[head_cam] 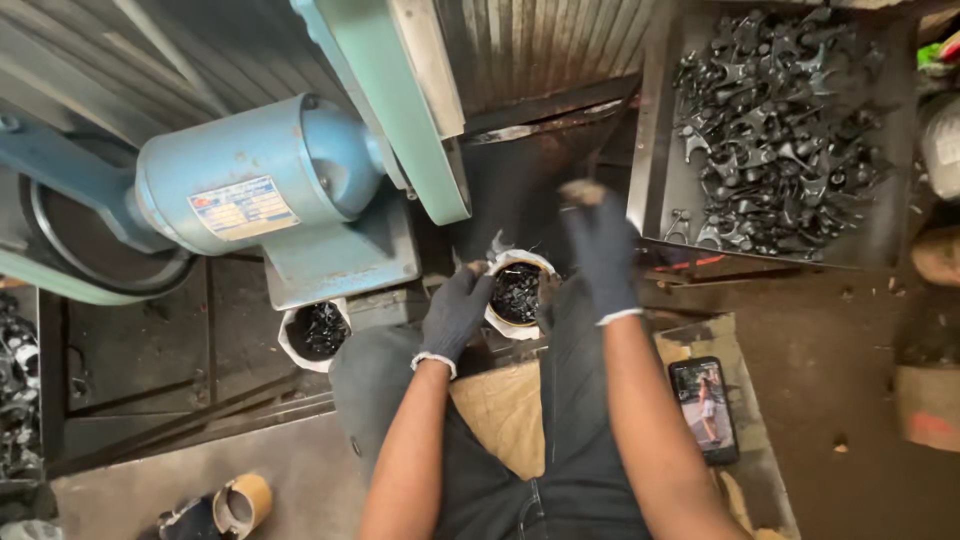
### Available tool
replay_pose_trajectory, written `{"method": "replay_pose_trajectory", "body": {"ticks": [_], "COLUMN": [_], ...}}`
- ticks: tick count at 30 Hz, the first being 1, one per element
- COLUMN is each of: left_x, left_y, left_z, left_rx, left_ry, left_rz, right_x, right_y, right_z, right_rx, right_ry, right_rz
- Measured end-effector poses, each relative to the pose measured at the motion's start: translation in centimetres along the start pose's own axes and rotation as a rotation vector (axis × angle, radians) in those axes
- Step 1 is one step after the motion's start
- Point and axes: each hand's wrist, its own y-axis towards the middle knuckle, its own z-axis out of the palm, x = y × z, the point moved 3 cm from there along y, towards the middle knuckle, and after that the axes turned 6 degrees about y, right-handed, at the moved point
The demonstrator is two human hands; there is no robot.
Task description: The person grinds small metal parts against a bench grinder wheel, producing sparks. They repeatedly pick up parts from a container, press them against the wheel, and place them back into the container.
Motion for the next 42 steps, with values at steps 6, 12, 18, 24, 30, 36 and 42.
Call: {"method": "replay_pose_trajectory", "body": {"ticks": [6,12,18,24,30,36,42], "left_x": [-2.8,-6.9,-5.2,-1.3,-1.8,-3.6,-1.4], "left_y": [0.6,0.7,-1.6,-3.5,-5.5,-6.9,-2.3], "left_z": [-0.2,0.4,-1.4,-1.9,-1.5,-4.1,-6.3], "left_rx": [0.175,0.137,0.12,-0.116,-0.23,-0.229,-0.177], "left_ry": [0.219,0.069,-0.638,-0.457,-0.147,-0.057,-0.06], "left_rz": [0.133,0.359,0.38,0.371,0.429,0.531,0.083], "right_x": [-6.1,-3.8,1.0,4.6,6.7,9.1,8.4], "right_y": [2.6,4.0,-5.6,-8.9,-7.4,-6.0,-4.1], "right_z": [-9.3,-8.6,2.6,6.4,3.3,3.1,6.5], "right_rx": [-0.092,-0.19,0.389,0.261,0.43,0.503,0.429], "right_ry": [-0.829,-0.607,-0.457,-0.377,0.232,0.444,0.42], "right_rz": [0.171,0.039,0.343,-0.164,0.279,0.302,0.404]}}
